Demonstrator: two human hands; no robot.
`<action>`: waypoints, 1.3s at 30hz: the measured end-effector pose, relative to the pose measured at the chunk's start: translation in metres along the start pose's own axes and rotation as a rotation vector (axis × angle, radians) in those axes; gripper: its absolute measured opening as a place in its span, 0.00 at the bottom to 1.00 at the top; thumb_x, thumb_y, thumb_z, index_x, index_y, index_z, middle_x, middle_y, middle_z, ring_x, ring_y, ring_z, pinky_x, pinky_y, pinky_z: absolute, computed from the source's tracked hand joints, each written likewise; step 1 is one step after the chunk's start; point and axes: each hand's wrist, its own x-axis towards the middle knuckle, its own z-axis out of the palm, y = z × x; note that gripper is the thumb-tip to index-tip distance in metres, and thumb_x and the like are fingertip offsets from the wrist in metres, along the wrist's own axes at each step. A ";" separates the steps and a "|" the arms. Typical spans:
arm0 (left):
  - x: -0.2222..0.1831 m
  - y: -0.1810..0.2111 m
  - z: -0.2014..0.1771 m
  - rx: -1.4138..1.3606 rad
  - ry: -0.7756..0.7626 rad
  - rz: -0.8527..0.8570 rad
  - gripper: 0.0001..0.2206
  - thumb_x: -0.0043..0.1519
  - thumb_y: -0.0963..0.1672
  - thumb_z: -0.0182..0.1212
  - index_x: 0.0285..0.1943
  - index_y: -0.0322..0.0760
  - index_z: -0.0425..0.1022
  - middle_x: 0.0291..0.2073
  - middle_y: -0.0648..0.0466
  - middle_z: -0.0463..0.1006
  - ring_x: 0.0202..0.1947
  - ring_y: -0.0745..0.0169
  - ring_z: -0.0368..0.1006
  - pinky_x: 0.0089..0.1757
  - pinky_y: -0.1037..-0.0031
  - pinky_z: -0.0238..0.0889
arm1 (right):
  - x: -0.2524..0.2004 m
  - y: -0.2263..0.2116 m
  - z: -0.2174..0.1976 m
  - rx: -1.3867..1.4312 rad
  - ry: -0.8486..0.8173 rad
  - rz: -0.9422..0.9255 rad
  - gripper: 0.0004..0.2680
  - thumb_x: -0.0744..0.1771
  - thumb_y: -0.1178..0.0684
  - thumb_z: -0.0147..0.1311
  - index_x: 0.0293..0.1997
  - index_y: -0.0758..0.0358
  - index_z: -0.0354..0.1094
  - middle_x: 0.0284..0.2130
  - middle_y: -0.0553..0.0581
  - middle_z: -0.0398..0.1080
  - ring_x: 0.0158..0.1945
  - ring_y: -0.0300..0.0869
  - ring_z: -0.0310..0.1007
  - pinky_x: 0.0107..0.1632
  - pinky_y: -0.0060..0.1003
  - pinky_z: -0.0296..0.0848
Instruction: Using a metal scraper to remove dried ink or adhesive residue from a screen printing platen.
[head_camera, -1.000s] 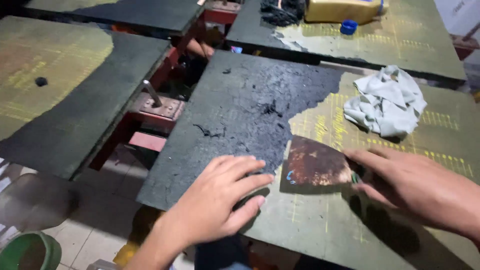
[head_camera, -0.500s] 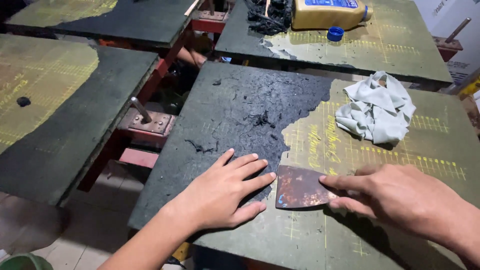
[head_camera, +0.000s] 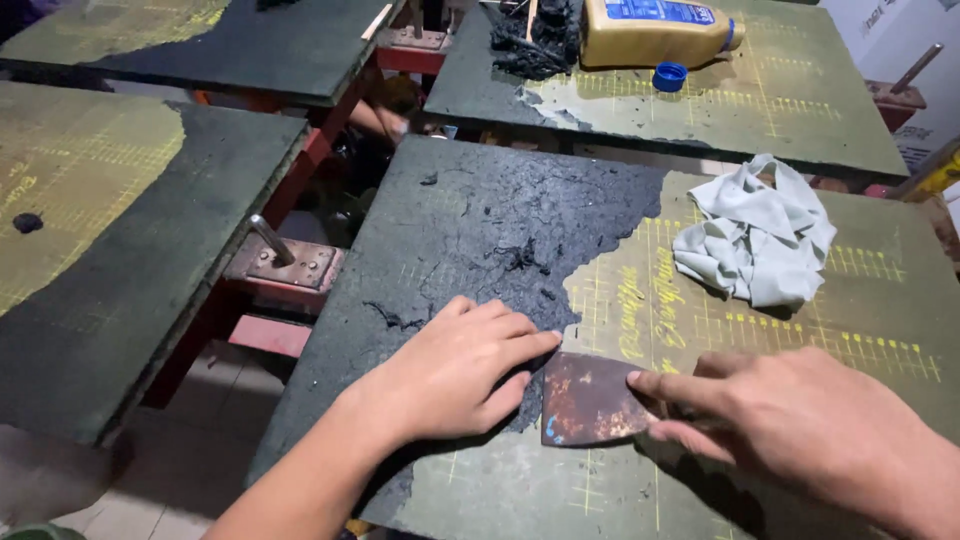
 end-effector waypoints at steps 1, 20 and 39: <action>-0.004 -0.003 0.006 -0.010 0.099 0.049 0.20 0.64 0.46 0.51 0.65 0.39 0.73 0.52 0.50 0.79 0.48 0.50 0.70 0.45 0.58 0.57 | -0.004 -0.003 -0.001 -0.042 -0.034 0.037 0.19 0.66 0.20 0.39 0.66 0.02 0.52 0.42 0.37 0.73 0.40 0.51 0.82 0.44 0.50 0.81; -0.004 -0.001 0.007 0.185 0.192 0.176 0.17 0.66 0.52 0.55 0.57 0.46 0.79 0.50 0.49 0.77 0.46 0.46 0.71 0.41 0.56 0.62 | 0.004 0.005 -0.021 -0.236 -0.178 0.200 0.27 0.63 0.13 0.32 0.71 0.01 0.34 0.46 0.33 0.71 0.44 0.38 0.82 0.46 0.40 0.83; -0.009 -0.001 0.001 -0.006 0.179 0.110 0.19 0.66 0.52 0.51 0.53 0.37 0.80 0.51 0.49 0.81 0.52 0.48 0.72 0.47 0.56 0.61 | -0.002 -0.021 -0.027 -0.233 -0.258 0.197 0.26 0.65 0.13 0.29 0.72 0.07 0.32 0.40 0.37 0.75 0.44 0.39 0.82 0.45 0.42 0.83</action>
